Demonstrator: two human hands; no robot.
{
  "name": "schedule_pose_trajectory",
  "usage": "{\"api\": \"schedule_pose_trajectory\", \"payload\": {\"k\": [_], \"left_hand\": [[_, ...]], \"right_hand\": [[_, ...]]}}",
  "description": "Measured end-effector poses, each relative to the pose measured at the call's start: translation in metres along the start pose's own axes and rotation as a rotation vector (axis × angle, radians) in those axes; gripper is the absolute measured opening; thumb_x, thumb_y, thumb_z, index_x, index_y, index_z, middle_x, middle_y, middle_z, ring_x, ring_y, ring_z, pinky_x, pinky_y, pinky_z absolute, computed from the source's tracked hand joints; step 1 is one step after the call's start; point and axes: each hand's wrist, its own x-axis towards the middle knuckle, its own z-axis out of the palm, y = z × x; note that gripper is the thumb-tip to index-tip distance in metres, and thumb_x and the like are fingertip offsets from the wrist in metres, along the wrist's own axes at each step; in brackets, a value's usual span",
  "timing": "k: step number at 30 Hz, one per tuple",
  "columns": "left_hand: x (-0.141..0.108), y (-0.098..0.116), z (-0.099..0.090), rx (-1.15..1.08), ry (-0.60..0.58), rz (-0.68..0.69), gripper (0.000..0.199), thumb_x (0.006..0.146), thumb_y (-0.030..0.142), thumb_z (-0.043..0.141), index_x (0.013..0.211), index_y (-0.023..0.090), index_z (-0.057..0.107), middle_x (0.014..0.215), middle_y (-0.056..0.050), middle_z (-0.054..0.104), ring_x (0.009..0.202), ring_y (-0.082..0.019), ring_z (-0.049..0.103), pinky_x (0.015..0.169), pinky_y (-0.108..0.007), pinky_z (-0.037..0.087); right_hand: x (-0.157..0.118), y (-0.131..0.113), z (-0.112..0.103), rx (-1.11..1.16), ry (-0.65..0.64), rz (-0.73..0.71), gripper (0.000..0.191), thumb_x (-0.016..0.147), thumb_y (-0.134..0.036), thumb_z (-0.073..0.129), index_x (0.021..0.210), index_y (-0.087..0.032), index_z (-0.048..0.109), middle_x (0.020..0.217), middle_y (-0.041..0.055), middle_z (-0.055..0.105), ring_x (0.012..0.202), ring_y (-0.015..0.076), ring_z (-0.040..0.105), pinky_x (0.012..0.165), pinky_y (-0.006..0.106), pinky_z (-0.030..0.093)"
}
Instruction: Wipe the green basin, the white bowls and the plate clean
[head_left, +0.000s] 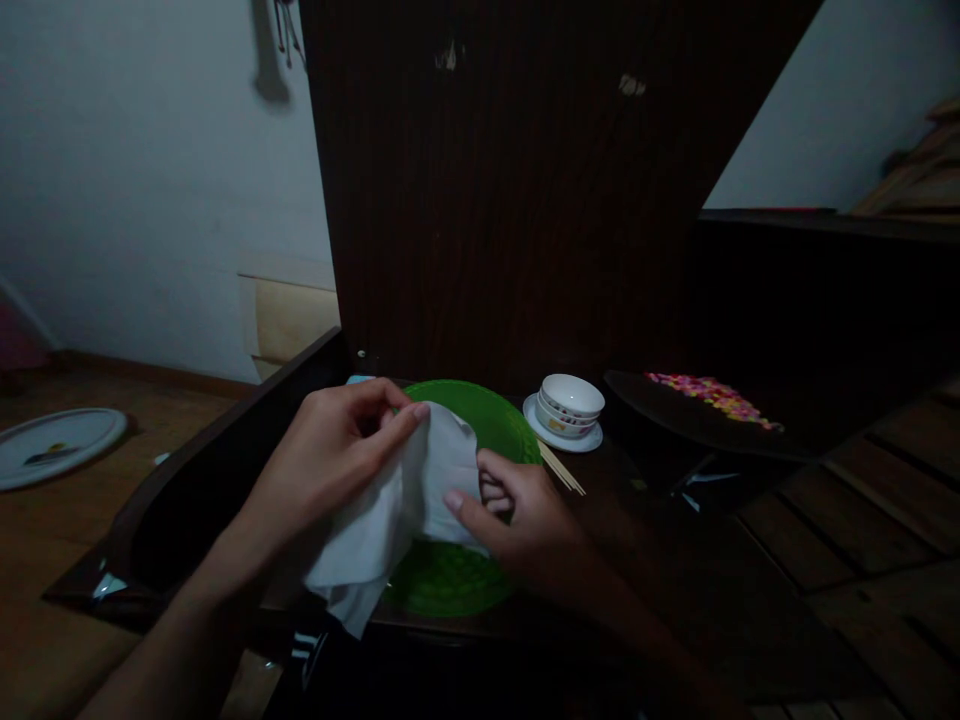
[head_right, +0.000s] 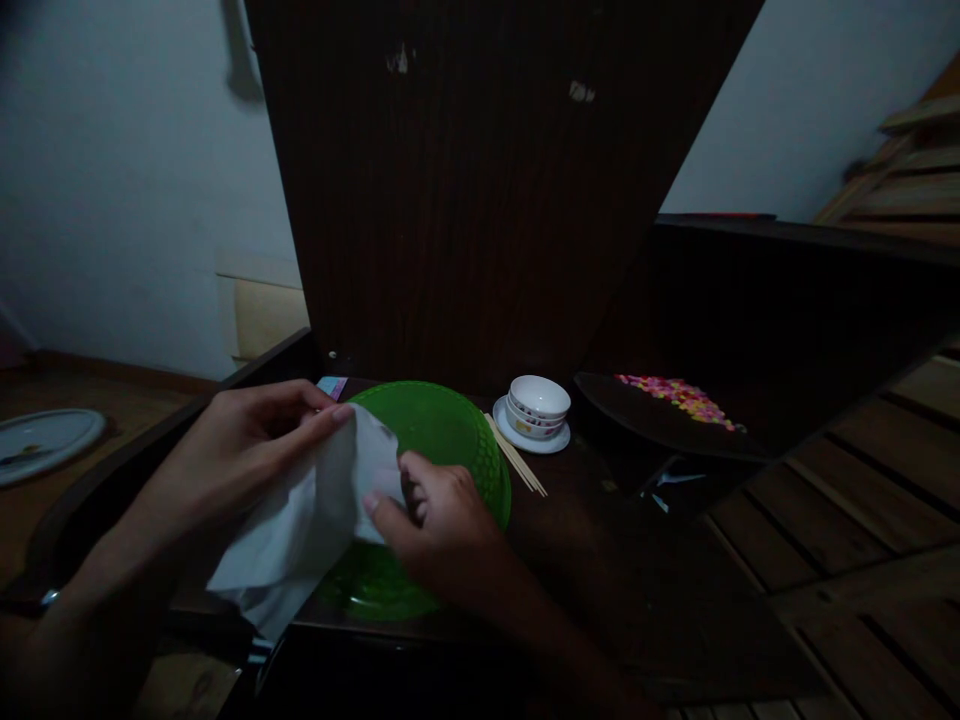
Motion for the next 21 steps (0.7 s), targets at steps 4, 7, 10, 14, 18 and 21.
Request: {"api": "schedule_pose_trajectory", "payload": {"k": [4, 7, 10, 14, 18, 21], "left_hand": [[0.012, -0.02, -0.013, -0.193, -0.151, -0.099, 0.034, 0.082, 0.049, 0.067, 0.075, 0.016, 0.068, 0.063, 0.001, 0.06, 0.054, -0.011, 0.051, 0.046, -0.019, 0.038], [0.021, -0.034, -0.02, -0.268, -0.301, -0.121, 0.033, 0.079, 0.049, 0.071, 0.078, 0.016, 0.07, 0.069, -0.002, 0.065, 0.061, -0.014, 0.058, 0.054, -0.023, 0.046], [0.028, -0.046, -0.019, -0.292, -0.379, -0.105, 0.031, 0.078, 0.047, 0.072, 0.084, 0.017, 0.071, 0.076, -0.004, 0.069, 0.069, -0.016, 0.062, 0.062, -0.026, 0.05], [0.032, -0.057, -0.012, -0.315, -0.462, -0.099, 0.032, 0.078, 0.043, 0.073, 0.097, 0.017, 0.071, 0.085, -0.005, 0.07, 0.078, -0.018, 0.064, 0.068, -0.028, 0.051], [0.034, -0.066, -0.003, -0.363, -0.489, -0.107, 0.034, 0.079, 0.038, 0.072, 0.105, 0.017, 0.068, 0.08, -0.001, 0.065, 0.073, -0.015, 0.061, 0.066, -0.026, 0.048], [0.037, -0.073, 0.004, -0.375, -0.472, -0.116, 0.034, 0.079, 0.037, 0.071, 0.105, 0.017, 0.067, 0.079, 0.0, 0.065, 0.073, -0.014, 0.06, 0.068, -0.026, 0.048]], "right_hand": [[0.017, -0.001, -0.014, 0.077, 0.097, -0.008, 0.029, 0.088, -0.042, 0.058, 0.07, -0.019, 0.057, 0.064, -0.0024, 0.049, 0.06, 0.0121, 0.045, 0.054, 0.025, 0.033], [0.026, 0.002, -0.028, 0.134, 0.076, -0.038, 0.025, 0.086, -0.041, 0.059, 0.074, -0.019, 0.059, 0.069, -0.0016, 0.053, 0.066, 0.0131, 0.048, 0.059, 0.025, 0.035], [0.036, 0.007, -0.039, 0.159, 0.06, -0.02, 0.027, 0.085, -0.041, 0.059, 0.071, -0.018, 0.058, 0.068, -0.0025, 0.051, 0.067, 0.0128, 0.047, 0.061, 0.024, 0.035], [0.051, 0.013, -0.052, 0.244, 0.029, 0.052, 0.028, 0.081, -0.044, 0.063, 0.071, -0.018, 0.058, 0.07, -0.0029, 0.051, 0.066, 0.012, 0.046, 0.06, 0.024, 0.034], [0.068, 0.017, -0.067, 0.189, 0.016, 0.103, 0.032, 0.078, -0.048, 0.065, 0.069, -0.018, 0.058, 0.069, -0.0029, 0.052, 0.065, 0.0119, 0.046, 0.059, 0.025, 0.034], [0.081, 0.023, -0.075, 0.081, 0.035, 0.103, 0.033, 0.077, -0.048, 0.067, 0.068, -0.017, 0.06, 0.068, -0.0031, 0.052, 0.064, 0.0115, 0.045, 0.059, 0.025, 0.033]]}}
